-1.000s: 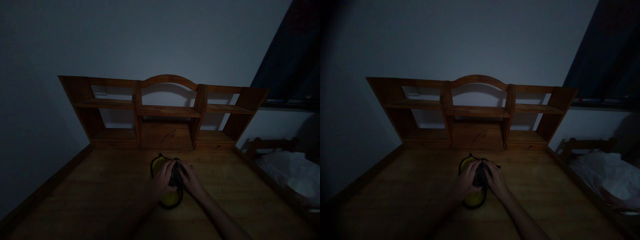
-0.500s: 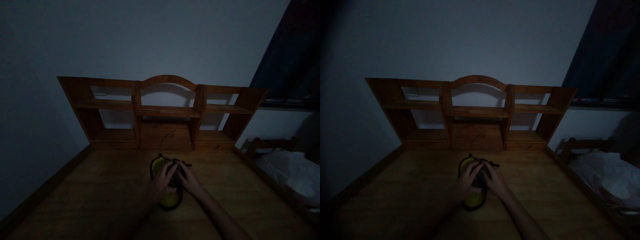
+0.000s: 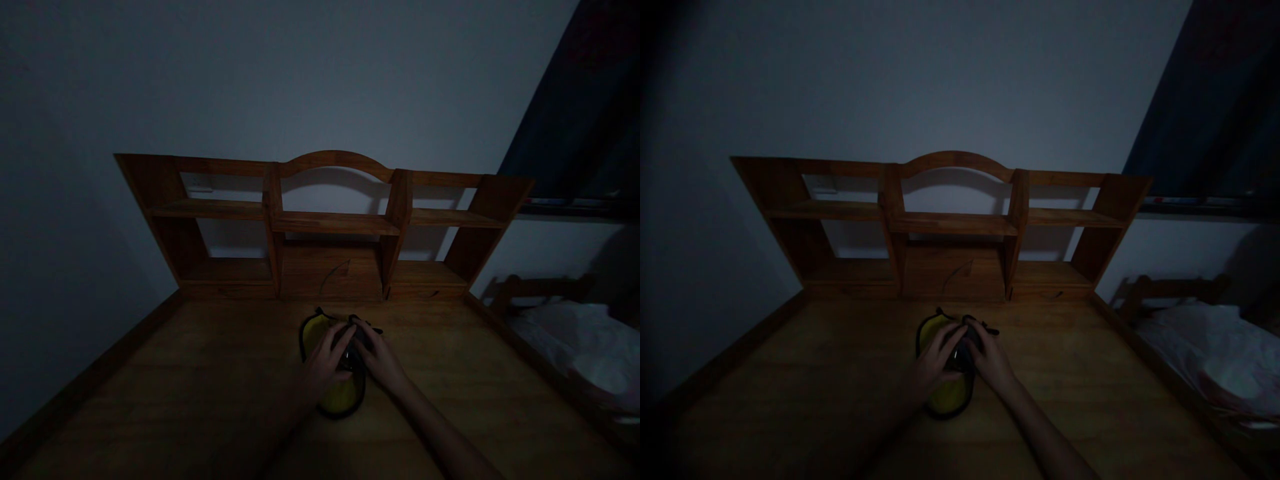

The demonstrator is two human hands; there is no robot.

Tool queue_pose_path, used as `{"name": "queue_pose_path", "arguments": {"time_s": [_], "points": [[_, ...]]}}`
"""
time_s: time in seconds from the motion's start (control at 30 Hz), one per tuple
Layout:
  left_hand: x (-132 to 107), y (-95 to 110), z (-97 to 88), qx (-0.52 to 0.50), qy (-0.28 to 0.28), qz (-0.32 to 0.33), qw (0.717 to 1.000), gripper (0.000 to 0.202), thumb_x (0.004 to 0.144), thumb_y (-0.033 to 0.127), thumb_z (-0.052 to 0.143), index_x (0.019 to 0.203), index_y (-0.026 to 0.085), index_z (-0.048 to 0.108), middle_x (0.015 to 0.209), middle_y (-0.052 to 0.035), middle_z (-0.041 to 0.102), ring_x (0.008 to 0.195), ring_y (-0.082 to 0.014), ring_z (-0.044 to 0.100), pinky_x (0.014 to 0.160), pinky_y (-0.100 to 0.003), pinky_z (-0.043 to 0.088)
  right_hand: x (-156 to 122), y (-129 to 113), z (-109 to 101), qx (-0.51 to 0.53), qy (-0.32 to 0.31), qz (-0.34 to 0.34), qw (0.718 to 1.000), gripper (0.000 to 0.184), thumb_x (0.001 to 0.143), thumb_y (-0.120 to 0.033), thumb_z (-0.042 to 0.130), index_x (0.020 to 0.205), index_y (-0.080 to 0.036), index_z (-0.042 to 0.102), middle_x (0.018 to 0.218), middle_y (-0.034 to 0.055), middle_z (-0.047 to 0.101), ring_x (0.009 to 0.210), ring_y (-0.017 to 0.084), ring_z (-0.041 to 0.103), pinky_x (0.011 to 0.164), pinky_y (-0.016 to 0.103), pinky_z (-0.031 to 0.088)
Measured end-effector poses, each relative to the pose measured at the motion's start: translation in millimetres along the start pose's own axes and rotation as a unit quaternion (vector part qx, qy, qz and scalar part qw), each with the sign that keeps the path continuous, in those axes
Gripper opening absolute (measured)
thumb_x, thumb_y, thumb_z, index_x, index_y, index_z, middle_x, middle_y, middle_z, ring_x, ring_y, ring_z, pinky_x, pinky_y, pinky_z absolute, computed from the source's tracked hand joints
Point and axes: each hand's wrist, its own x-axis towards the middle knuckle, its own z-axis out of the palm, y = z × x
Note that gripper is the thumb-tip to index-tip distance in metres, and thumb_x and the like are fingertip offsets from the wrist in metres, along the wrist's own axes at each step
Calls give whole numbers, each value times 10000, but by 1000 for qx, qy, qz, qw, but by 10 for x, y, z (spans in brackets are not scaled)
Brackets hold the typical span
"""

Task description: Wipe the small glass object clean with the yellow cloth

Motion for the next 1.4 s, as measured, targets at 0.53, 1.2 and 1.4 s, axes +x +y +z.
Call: {"name": "queue_pose_path", "arguments": {"time_s": [0.53, 1.2, 1.4], "points": [[29, 16, 2, -23, 49, -25, 998, 892, 622, 124, 747, 1371, 274, 286, 1348, -86, 372, 1251, -256, 394, 1009, -423, 414, 1, 8, 9, 17, -3, 2, 1000, 570, 725, -93, 506, 1277, -234, 469, 1222, 63, 595, 1114, 229, 562, 972, 420, 439], [18, 27, -7, -53, 71, -33, 996, 851, 620, 119, 739, 1339, 269, 309, 1339, -92, 365, 1256, -283, 384, 1021, -472, 390, -1, -208, -69, -83, 30, -25, 996, 317, 909, -295, 419, 1189, -237, 555, 1127, 69, 654, 978, 234, 635, 857, 375, 505], [0, 32, -8, -32, 56, -28, 998, 901, 590, 107, 765, 1344, 258, 297, 1357, -93, 356, 1268, -275, 373, 1037, -459, 381, -13, -196, -63, -103, 18, -44, 994, 356, 907, -261, 412, 1251, -250, 504, 1193, 64, 622, 1043, 231, 611, 902, 390, 488]]}}
